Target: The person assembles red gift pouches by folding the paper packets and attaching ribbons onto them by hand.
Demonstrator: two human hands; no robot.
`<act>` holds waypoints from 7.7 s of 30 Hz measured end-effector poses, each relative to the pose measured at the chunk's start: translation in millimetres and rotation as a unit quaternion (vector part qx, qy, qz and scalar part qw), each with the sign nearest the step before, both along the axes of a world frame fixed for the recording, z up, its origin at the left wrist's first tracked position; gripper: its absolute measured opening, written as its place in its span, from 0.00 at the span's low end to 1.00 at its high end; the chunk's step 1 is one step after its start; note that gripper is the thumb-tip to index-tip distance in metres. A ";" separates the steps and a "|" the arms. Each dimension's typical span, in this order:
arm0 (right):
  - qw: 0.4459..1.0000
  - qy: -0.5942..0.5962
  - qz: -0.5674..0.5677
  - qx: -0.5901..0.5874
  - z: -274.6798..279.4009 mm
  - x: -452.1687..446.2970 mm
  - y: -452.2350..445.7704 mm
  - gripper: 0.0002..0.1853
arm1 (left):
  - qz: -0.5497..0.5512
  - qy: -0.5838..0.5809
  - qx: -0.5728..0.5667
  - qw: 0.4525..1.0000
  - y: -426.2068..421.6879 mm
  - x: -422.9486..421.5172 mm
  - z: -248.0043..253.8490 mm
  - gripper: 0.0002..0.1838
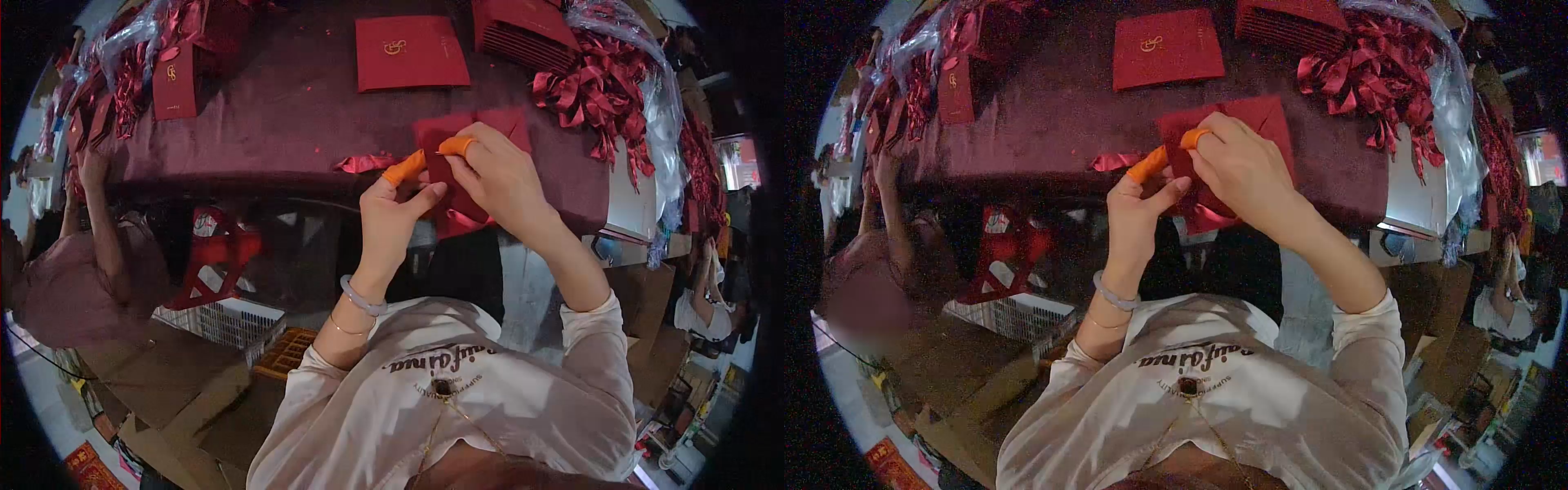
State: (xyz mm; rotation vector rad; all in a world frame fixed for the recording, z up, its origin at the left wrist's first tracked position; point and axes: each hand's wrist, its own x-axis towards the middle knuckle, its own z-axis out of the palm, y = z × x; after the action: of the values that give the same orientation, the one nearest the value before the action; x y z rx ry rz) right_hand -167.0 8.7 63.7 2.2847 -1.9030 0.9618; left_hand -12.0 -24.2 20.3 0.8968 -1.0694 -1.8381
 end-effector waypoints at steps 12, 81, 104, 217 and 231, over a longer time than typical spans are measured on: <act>0.993 0.097 0.062 0.040 13.0 0.3 -11.1 0.08 | 0.017 -0.009 -0.058 0.998 4.6 -3.1 -9.5 0.20; 0.837 -0.469 0.151 0.237 -24.2 -40.8 -7.7 0.15 | -0.016 -0.309 -0.321 0.895 42.4 55.4 -19.4 0.13; 0.808 -0.513 0.150 0.248 -21.1 -45.1 -4.5 0.16 | 0.047 -0.336 -0.538 0.772 58.6 28.5 -32.1 0.32; 0.979 -0.199 0.040 0.028 -7.4 5.1 -7.2 0.09 | -0.018 -0.060 -0.078 0.995 -17.9 17.9 10.0 0.29; 0.998 0.011 0.064 0.003 -5.2 0.0 -6.2 0.09 | -0.029 -0.064 -0.089 0.994 -20.2 17.6 1.4 0.29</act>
State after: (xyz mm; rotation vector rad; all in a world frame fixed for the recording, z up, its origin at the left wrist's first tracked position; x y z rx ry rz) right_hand -167.0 2.5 58.6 2.4359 -1.7739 0.9393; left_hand 5.6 -44.4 21.8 0.8950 -1.3295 -1.7195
